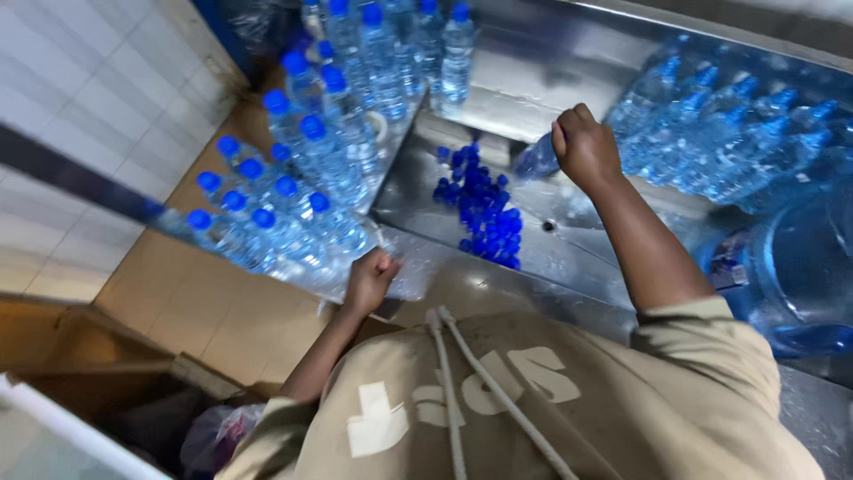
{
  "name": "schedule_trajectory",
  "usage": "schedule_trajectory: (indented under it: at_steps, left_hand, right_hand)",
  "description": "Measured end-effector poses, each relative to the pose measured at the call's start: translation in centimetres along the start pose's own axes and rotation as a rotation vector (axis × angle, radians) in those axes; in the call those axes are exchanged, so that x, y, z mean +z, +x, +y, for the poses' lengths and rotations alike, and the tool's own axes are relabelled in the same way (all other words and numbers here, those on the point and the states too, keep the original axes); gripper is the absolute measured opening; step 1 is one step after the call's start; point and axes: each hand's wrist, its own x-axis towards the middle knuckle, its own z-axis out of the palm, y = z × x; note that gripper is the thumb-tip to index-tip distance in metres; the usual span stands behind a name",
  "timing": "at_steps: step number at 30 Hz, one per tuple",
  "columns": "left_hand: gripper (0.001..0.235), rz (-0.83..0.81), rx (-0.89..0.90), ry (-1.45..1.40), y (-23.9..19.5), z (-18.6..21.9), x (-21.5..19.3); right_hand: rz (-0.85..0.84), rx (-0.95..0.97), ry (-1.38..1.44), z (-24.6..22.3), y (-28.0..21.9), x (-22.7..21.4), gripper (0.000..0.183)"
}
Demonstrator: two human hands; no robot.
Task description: The person fills small plastic bottles with water from a dispenser and places them in a large clear plastic bag.
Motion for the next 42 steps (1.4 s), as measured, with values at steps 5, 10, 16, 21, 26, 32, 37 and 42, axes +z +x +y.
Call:
schedule_trajectory:
  at_steps: [5, 10, 16, 21, 26, 32, 37, 42]
  left_hand:
    - [0.1, -0.326, -0.664, -1.018, 1.1, 0.8, 2.8]
    - [0.05, -0.045, -0.878, -1.225, 0.4, 4.7, -2.6]
    - [0.043, -0.081, -0.943, -1.393, -2.0, 0.6, -3.0]
    - [0.047, -0.151, -0.868, -1.419, -2.1, 3.1, -6.3]
    - [0.042, 0.154, -0.324, -0.833, -1.9, 2.2, -7.8]
    - [0.027, 0.089, -0.307, -0.64, 0.1, 4.1, -14.8]
    - [0.063, -0.115, -0.677, -1.041, -2.1, 2.0, -14.7]
    - [0.041, -0.07, -0.803, -0.963, -2.1, 0.7, -12.6]
  right_hand:
    - [-0.042, 0.182, 0.938, -12.1, -0.4, -5.0, 0.025]
    - [0.004, 0.16, 1.068, -21.1, -2.6, -1.8, 0.03]
    - [-0.033, 0.121, 1.154, -25.5, -2.7, -4.1, 0.032]
    - [0.229, -0.001, 1.05, -27.1, -2.8, -3.0, 0.032]
    - [-0.116, 0.63, 1.156, -26.8, -4.8, 1.6, 0.043]
    - [-0.465, 0.565, 1.933, -27.1, -4.9, -6.2, 0.048]
    - [0.044, -0.177, 0.551, -24.0, -6.9, -1.0, 0.043]
    - [0.165, -0.237, 0.331, -26.2, -8.6, 1.6, 0.045]
